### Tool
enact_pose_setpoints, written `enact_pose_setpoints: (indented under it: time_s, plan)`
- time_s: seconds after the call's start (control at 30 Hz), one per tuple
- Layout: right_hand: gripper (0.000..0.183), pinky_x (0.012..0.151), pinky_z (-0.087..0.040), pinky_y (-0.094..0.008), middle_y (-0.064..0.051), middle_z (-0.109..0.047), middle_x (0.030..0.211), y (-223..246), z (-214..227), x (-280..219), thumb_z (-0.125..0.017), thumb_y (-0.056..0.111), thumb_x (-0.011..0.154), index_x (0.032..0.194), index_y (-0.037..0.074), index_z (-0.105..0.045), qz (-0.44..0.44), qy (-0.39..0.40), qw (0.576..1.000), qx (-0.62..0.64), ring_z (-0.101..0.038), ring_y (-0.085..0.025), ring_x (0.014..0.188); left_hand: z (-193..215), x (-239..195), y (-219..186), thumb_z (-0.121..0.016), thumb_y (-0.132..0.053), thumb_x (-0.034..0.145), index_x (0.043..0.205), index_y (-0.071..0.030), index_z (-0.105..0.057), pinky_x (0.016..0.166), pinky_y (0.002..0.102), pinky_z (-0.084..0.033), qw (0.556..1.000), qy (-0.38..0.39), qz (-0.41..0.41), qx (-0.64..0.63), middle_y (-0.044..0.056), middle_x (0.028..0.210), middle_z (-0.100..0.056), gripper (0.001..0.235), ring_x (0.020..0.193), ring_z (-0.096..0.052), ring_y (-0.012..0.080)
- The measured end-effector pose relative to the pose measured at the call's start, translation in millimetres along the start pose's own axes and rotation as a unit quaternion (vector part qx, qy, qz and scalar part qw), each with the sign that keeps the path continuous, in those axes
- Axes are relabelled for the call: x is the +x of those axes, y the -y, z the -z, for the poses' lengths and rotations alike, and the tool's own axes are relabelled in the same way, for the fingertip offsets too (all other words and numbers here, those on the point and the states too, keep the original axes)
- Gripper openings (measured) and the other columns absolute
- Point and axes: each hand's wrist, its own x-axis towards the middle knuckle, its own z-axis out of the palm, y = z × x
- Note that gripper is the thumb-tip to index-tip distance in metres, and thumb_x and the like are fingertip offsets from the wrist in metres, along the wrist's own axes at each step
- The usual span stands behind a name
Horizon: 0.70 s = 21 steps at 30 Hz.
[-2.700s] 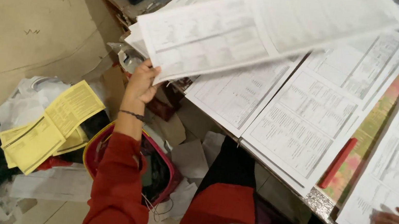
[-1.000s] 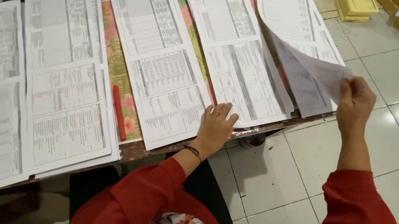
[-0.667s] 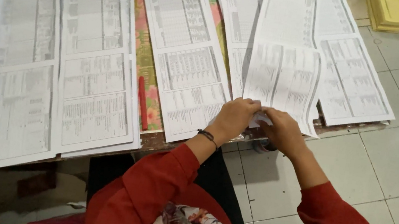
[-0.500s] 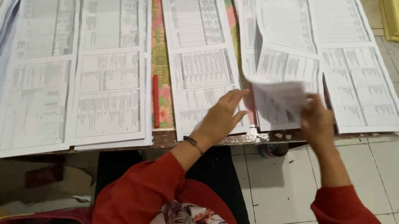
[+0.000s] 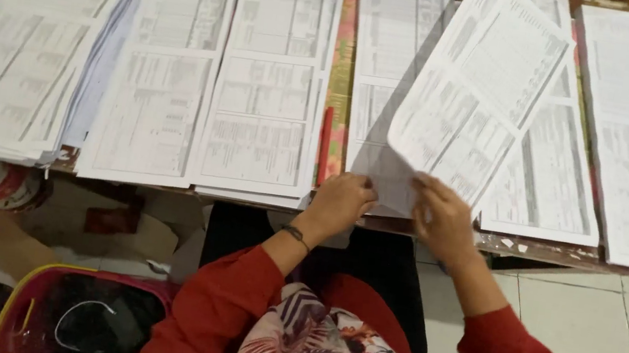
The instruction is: The person sits on the floor and sorts through a large stack of printed papers. They pick up sheets, flip through them, and place them into separate piles on the floor.
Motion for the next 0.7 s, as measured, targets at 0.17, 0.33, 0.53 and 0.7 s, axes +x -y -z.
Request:
enact_pose_setpoints:
  time_s: [0.17,0.33,0.53,0.7]
  plan:
    - [0.022,0.077,-0.06,-0.051,-0.002,-0.076,0.105,40,-22,16,-0.074,0.017,0.085,0.107,0.016,-0.079,-0.194,0.284,0.937,-0.055,-0.074,-0.038,0.093,57,5,-16,-0.063,-0.022,0.097,0.101,-0.016,-0.077,0.086,0.045,-0.059,0.983,-0.012,0.008,-0.184,0.01,0.109,-0.075,0.016,0.1,-0.074,0.0367]
    - [0.024,0.083,-0.057,-0.057,-0.014,-0.079,0.092,-23,11,53,-0.066,0.005,0.088,0.108,0.01,-0.077,-0.218,0.242,0.945,-0.034,-0.073,-0.046,0.095,91,-35,24,-0.067,-0.012,0.099,0.134,-0.006,-0.061,0.101,0.05,-0.057,0.912,-0.204,0.101,-0.342,0.019,0.135,-0.061,0.036,0.124,-0.063,0.0445]
    - [0.027,0.081,-0.056,-0.052,-0.021,-0.075,0.103,-67,41,122,-0.067,-0.003,0.106,0.132,0.002,-0.073,-0.007,-0.016,0.987,-0.16,-0.073,-0.047,0.093,164,-135,106,-0.088,-0.044,0.077,0.137,-0.002,-0.062,0.119,0.063,-0.027,0.968,-0.121,0.203,-0.083,0.023,0.148,-0.047,0.079,0.144,-0.037,0.0479]
    - [0.052,0.071,-0.056,-0.04,-0.013,-0.07,0.096,25,-29,155,-0.052,-0.003,0.113,0.161,0.008,-0.071,0.132,-0.09,0.974,-0.163,-0.071,-0.033,0.081,141,-189,143,-0.083,-0.032,0.083,0.128,-0.021,-0.073,0.119,0.064,-0.023,0.967,-0.035,0.246,0.061,0.012,0.152,-0.05,0.047,0.149,-0.033,0.0424]
